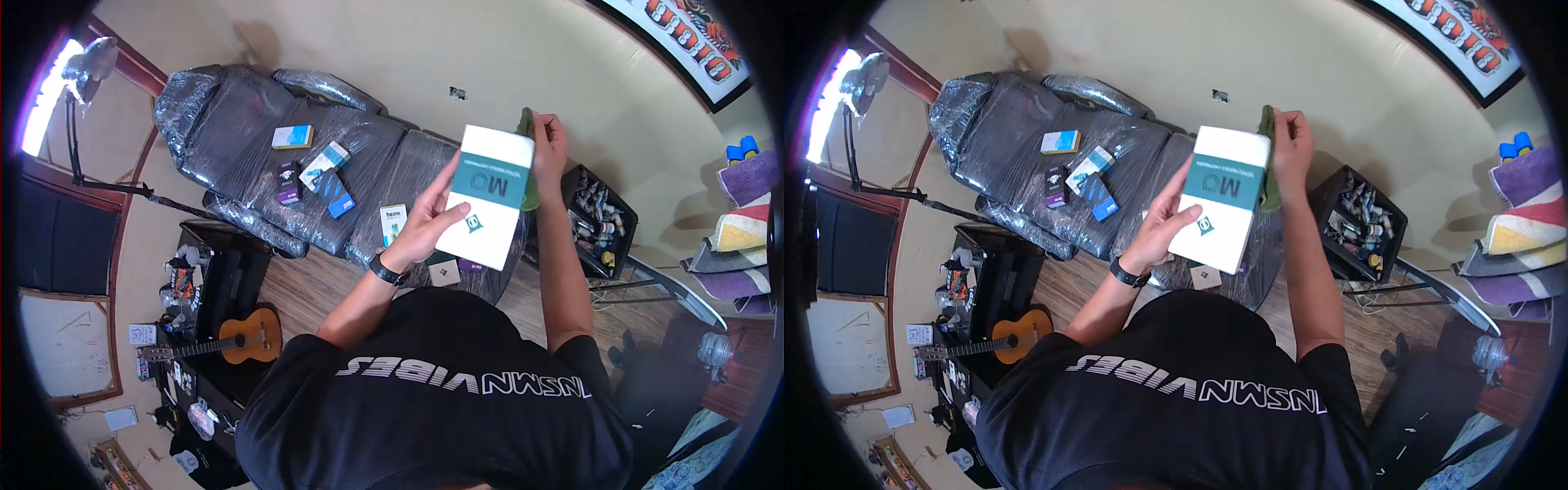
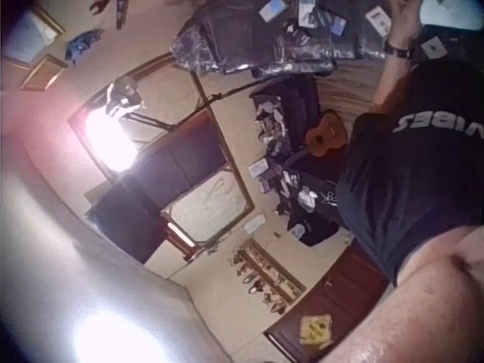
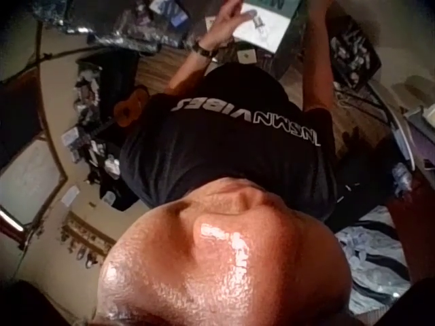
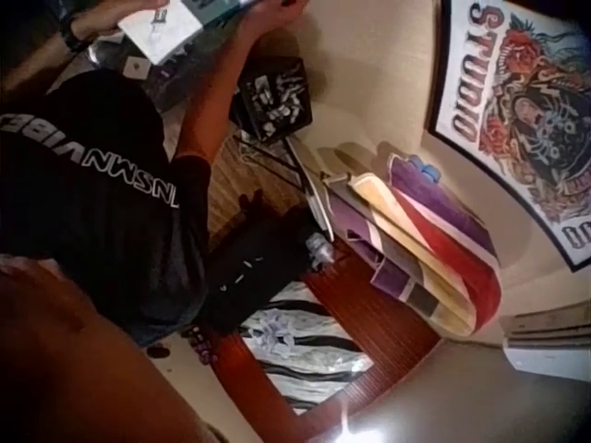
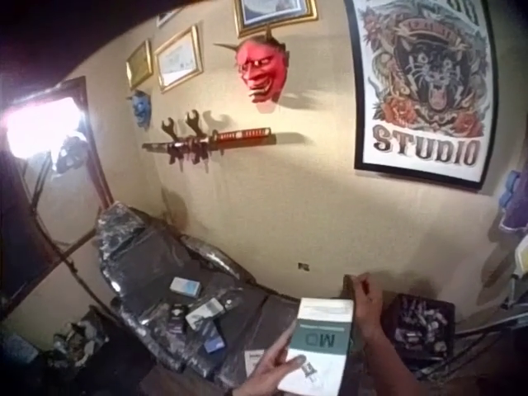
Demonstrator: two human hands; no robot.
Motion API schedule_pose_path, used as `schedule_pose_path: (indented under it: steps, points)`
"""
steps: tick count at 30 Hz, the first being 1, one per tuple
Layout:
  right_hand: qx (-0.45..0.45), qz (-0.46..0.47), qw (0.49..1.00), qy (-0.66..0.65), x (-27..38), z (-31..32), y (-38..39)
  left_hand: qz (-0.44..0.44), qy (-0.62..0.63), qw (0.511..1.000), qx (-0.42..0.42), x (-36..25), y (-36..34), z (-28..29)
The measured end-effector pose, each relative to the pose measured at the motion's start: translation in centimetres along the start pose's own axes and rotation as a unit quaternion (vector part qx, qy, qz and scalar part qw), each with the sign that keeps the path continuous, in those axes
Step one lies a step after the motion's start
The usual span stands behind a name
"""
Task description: Wiping down various product boxes with a green cloth.
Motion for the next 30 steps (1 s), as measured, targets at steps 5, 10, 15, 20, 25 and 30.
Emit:
schedule_pose_path:
  steps: [5,10,15,20,25,30]
  points:
    - [-0.039,-0.139,0.989,0.029,-7.3,3.3,3.5,0.065,-0.015,0.997,0.045,5.7,2.8,2.9]
    - [-0.098,-0.314,0.943,0.040,-15.7,11.3,16.3,0.176,0.027,0.966,-0.185,22.3,9.4,13.1]
    - [-0.059,-0.406,0.900,0.150,-15.2,17.9,27.4,0.272,0.037,0.926,-0.258,31.7,15.3,15.5]
    - [-0.109,-0.423,0.881,0.184,-13.4,22.7,32.2,0.229,-0.444,0.824,-0.268,35.0,18.9,17.7]
    - [-0.145,-0.460,0.860,0.168,-12.3,24.8,33.9,0.254,-0.521,0.761,-0.292,31.0,17.4,19.6]
    - [-0.146,-0.453,0.875,0.094,-12.6,25.2,34.2,0.325,-0.568,0.573,-0.494,30.4,19.0,28.3]
Point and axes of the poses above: each hand's wrist, its own y-axis away from the middle knuckle, its own z-axis out of the back of the hand, x = y × z, the point moved 3 cm from there along -y, towards the middle knuckle, and after that the axes turned 3 degrees about x, right-handed, at the moved point
